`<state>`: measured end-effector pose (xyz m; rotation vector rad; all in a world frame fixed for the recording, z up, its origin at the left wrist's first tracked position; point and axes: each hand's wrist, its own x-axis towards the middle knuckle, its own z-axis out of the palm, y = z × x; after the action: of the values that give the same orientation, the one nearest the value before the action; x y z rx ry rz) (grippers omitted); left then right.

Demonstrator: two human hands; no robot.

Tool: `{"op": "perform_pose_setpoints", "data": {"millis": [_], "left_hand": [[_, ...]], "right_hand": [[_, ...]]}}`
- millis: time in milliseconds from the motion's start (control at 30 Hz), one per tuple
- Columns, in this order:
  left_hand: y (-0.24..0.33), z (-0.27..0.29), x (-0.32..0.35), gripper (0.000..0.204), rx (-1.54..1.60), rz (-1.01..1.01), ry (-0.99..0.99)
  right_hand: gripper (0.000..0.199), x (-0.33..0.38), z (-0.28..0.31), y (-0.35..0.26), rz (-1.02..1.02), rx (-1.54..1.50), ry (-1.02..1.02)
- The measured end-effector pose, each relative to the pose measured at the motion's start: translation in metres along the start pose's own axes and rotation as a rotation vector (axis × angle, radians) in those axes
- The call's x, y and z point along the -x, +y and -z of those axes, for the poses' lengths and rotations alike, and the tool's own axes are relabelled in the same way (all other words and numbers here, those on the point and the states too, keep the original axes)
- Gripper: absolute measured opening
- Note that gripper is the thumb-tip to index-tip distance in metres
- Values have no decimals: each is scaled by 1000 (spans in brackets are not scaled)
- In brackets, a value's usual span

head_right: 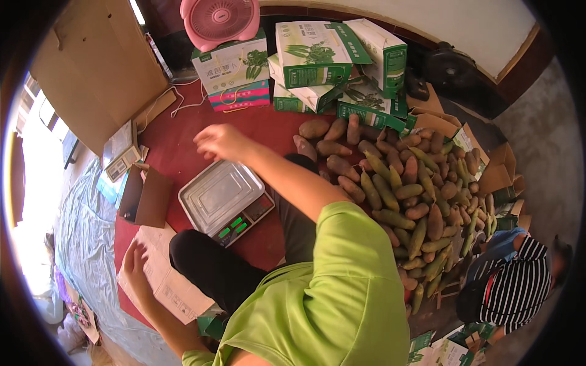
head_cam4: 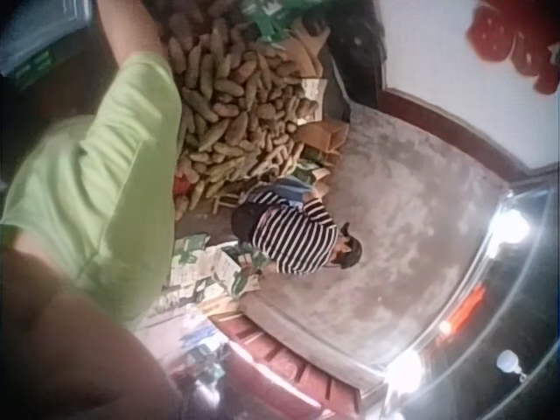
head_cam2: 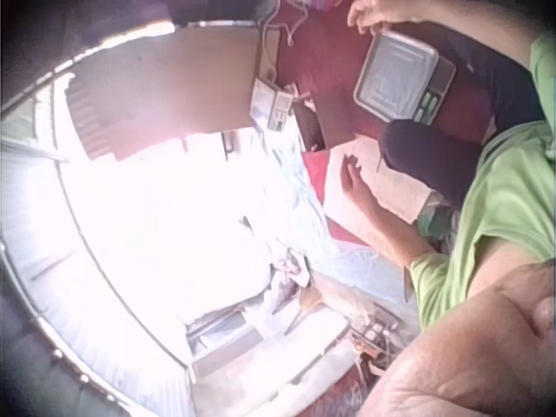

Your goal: Packing and weighing long brown vegetables into cardboard boxes for shipping.

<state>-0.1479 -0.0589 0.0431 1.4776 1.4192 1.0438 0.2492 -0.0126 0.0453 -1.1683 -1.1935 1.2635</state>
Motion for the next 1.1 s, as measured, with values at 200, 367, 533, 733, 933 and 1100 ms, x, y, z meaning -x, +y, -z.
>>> {"op": "perform_pose_setpoints", "data": {"millis": [200,367,533,733,933,1100], "left_hand": [[27,-132,-38,24,57,-87,-535],[7,-192,-53,24,51,-48,-671],[-5,-204,-59,23,-397,-119,-561],[-1,-221,-65,23,-498,-109,-590],[-23,-220,-81,24,-559,-123,-581],[-12,-234,-86,23,-618,18,-609]], "right_hand": [[30,44,149,52,-164,30,481],[19,85,242,110,-311,-131,771],[21,122,306,153,-389,-215,905],[20,129,363,168,-404,-266,1075],[22,127,424,165,-327,-257,1222],[30,146,494,168,-174,-408,1412]]}}
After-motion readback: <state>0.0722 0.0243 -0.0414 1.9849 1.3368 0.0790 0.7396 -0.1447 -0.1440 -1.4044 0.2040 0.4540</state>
